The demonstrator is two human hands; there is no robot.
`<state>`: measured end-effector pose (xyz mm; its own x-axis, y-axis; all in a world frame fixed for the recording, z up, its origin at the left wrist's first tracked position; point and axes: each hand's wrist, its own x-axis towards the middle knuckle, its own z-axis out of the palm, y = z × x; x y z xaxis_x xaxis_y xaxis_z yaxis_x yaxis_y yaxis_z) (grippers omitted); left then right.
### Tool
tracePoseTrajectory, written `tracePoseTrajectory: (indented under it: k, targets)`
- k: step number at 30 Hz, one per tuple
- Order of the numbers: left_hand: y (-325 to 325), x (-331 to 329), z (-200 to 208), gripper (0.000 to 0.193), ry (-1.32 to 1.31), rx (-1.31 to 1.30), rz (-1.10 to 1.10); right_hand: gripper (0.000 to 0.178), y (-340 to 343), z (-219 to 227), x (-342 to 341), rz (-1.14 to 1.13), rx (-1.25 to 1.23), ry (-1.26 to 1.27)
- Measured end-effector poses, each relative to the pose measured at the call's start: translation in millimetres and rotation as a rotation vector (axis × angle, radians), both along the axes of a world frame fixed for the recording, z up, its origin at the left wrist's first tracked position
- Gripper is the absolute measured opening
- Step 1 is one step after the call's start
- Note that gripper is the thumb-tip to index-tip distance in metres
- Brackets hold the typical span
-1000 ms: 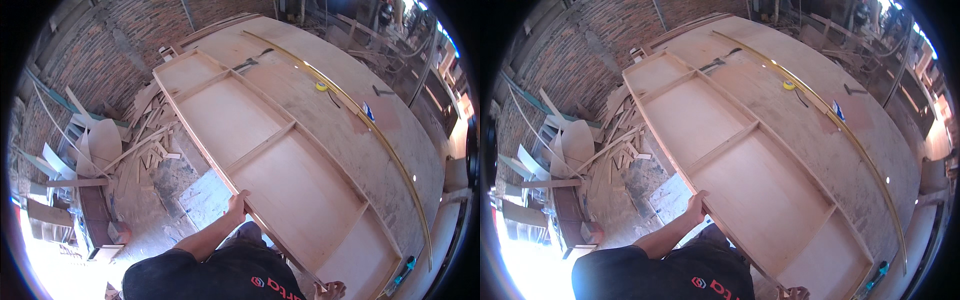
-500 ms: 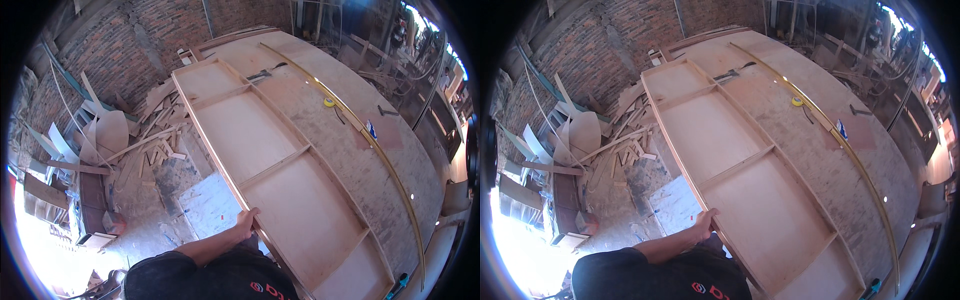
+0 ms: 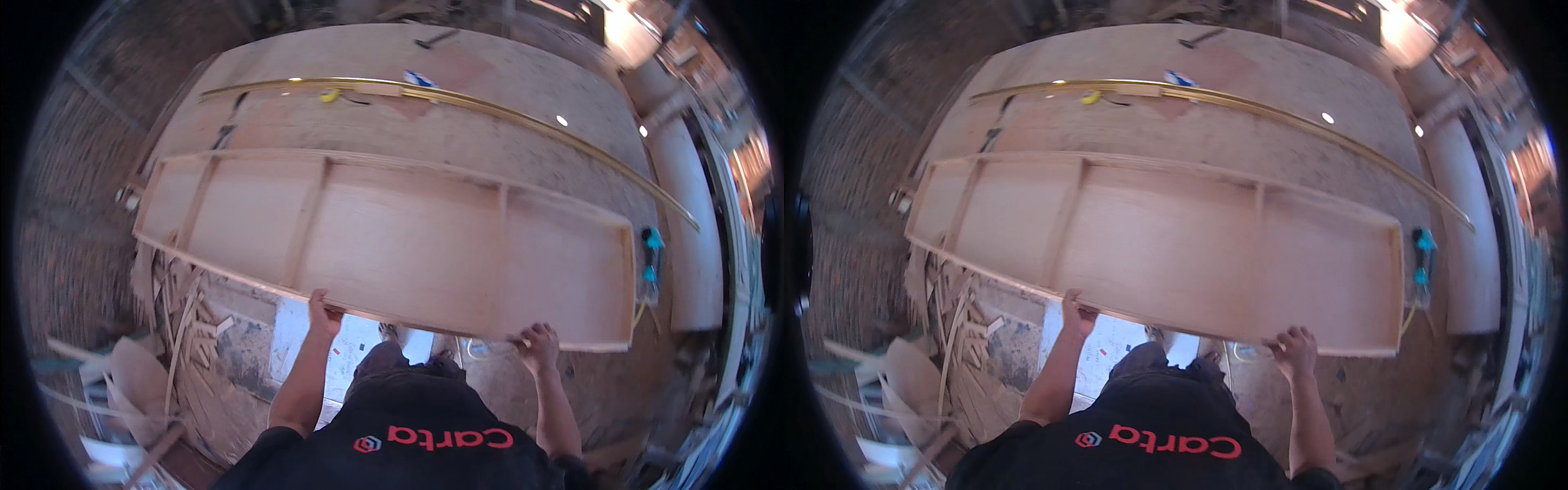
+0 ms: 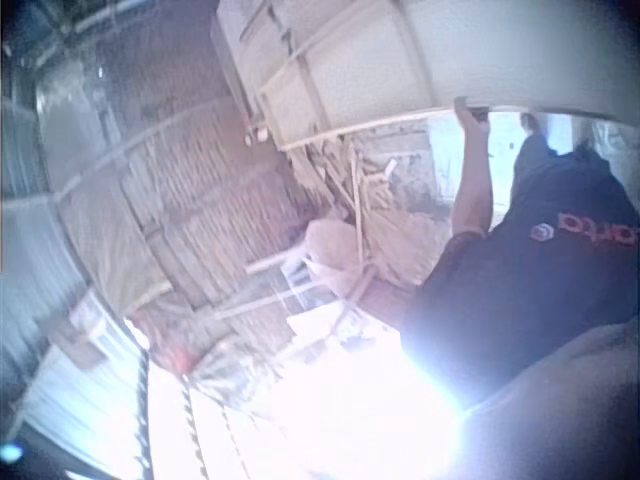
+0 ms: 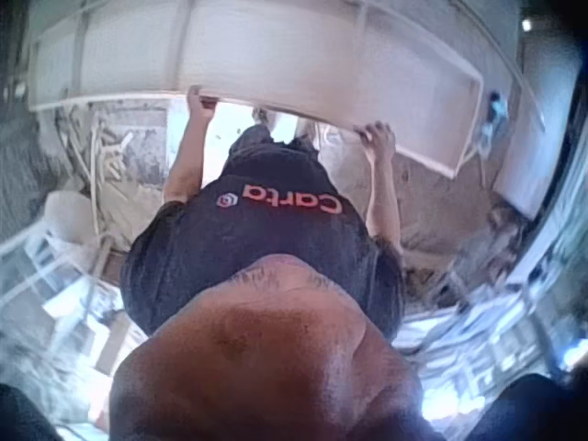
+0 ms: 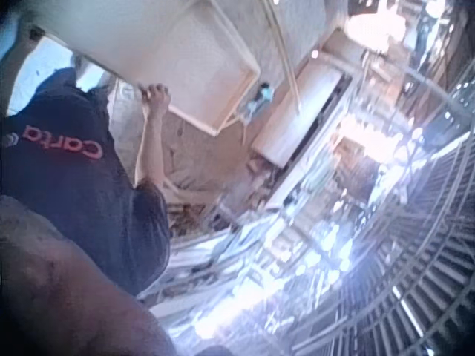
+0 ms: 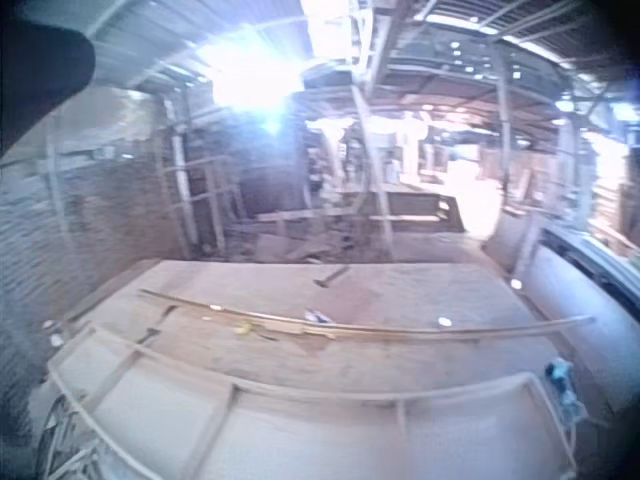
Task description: The person measures and marks a wooden frame with a tape measure and pen, then positions a wooden panel and secures it using a pneumatic nail gun. The person handles the frame, panel, and tools throughout the process.
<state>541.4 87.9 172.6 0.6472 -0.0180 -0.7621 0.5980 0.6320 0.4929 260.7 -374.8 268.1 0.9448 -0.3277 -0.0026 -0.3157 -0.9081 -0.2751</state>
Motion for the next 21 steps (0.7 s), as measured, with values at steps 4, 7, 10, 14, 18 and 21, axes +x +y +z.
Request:
tracePoseTrajectory:
  k: [4,7,10,14,18,21]
  targets:
    - [-11,14,23,0.029,0.033,0.06,-0.057,0.023,-1,-10,8,-0.06,-0.007,0.047]
    - [0,31,14,0.028,0.065,0.067,-0.103,0.024,1,-13,24,-0.076,-0.01,0.034]
    - [8,46,5,0.029,0.086,0.078,-0.158,0.025,2,-19,37,-0.098,-0.005,0.045]
    - [5,60,7,0.032,0.083,0.142,-0.181,0.026,5,-19,54,-0.13,-0.024,0.08]
    - [1,64,4,0.036,0.075,0.183,-0.222,0.026,6,-21,61,-0.161,-0.027,0.097]
    - [0,60,-3,0.038,0.123,0.218,-0.213,0.026,6,-22,55,-0.17,-0.056,0.094]
